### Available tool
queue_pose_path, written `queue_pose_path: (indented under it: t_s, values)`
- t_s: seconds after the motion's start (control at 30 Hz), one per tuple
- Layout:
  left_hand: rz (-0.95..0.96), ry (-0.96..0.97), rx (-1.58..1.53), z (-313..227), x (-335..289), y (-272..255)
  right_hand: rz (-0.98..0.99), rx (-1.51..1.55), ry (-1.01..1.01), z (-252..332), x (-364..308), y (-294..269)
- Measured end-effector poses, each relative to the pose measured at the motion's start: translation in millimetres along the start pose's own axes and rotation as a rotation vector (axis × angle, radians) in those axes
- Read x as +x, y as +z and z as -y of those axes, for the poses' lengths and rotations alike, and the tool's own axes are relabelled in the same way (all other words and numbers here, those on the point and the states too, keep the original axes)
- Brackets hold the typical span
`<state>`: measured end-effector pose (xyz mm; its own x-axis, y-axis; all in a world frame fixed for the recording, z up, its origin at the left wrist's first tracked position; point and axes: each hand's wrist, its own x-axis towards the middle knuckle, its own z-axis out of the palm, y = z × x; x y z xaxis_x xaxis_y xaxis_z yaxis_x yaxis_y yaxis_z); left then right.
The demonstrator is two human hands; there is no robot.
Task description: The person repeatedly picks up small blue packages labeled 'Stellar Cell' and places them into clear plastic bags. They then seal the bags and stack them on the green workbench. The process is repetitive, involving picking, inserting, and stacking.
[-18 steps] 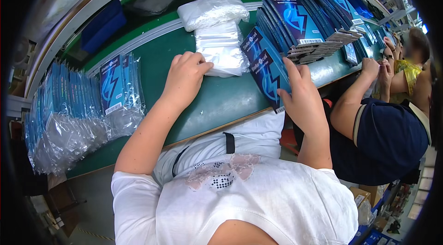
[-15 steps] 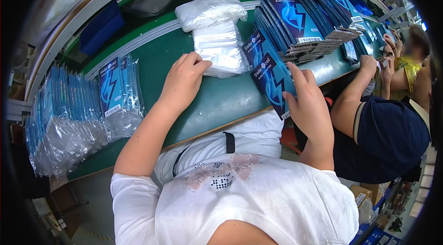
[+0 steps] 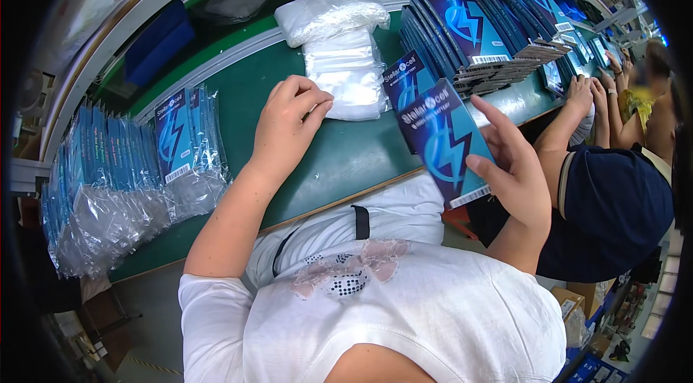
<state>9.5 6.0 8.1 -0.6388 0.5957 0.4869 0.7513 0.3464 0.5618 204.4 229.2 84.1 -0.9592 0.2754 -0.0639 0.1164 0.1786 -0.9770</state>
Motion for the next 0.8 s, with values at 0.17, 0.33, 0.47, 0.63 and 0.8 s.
queue_pose_path:
  t_s: [0.17, 0.33, 0.47, 0.63, 0.8]
  values:
    - [0.082, -0.235, -0.176, -6, 3, -4, 0.351, 0.716, 0.133, -33, 32, 47]
    - [0.091, -0.249, -0.266, 1, 3, -8, 0.492, 0.995, 0.326, -56, 73, 78]
    - [0.051, -0.292, -0.28, 20, 0, -10, 0.378, 0.949, 0.278, -58, 84, 79]
    - [0.134, -0.61, -0.417, 7, 3, -19, 0.305, 0.833, 0.235, -55, 73, 71]
    - [0.101, -0.422, -0.29, 3, -2, -20, 0.02, 0.621, 0.109, -61, 72, 84]
